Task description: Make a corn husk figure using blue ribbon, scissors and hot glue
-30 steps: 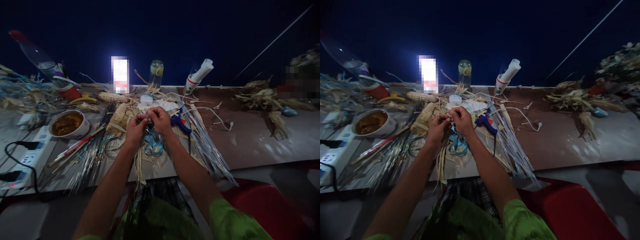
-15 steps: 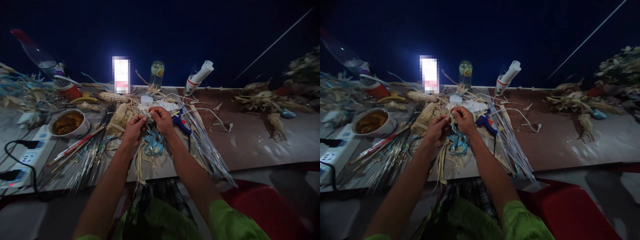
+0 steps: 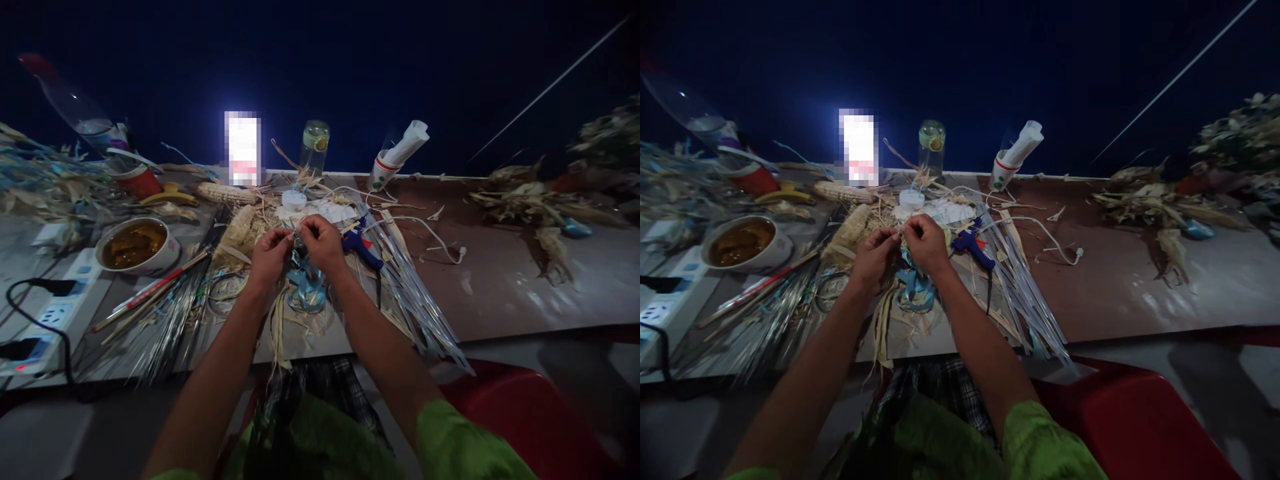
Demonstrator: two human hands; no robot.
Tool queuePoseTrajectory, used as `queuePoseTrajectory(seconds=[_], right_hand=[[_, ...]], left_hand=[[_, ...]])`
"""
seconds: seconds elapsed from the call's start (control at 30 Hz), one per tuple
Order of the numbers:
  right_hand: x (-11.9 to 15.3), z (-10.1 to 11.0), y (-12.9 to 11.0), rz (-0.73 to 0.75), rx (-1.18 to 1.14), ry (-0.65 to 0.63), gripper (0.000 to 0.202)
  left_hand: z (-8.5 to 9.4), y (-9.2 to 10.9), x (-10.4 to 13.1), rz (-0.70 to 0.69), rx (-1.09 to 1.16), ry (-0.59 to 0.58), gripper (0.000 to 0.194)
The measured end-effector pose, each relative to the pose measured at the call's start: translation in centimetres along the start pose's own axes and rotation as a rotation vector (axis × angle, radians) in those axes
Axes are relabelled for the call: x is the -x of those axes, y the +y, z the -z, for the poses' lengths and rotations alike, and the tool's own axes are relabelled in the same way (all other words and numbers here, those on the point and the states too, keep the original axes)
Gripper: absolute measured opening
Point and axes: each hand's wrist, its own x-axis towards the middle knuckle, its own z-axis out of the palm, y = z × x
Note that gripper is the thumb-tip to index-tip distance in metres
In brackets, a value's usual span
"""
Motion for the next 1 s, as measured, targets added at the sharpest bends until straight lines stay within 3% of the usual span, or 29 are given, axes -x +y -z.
queuePoseTrajectory(seconds=[0.6,1.0], right_hand=[[0.02,-0.13,-0.48,-0.189,-0.053,-0.001,0.019],[0.19,-0.48,-0.41,-0.190,-0.114,0.015,0.019]], left_hand=[[-0.45,0.76,0.40,0.111,0.101,-0.024,0.019],[-0.35,-0.12,0.09,-0.019,-0.010,0.006,0.020]])
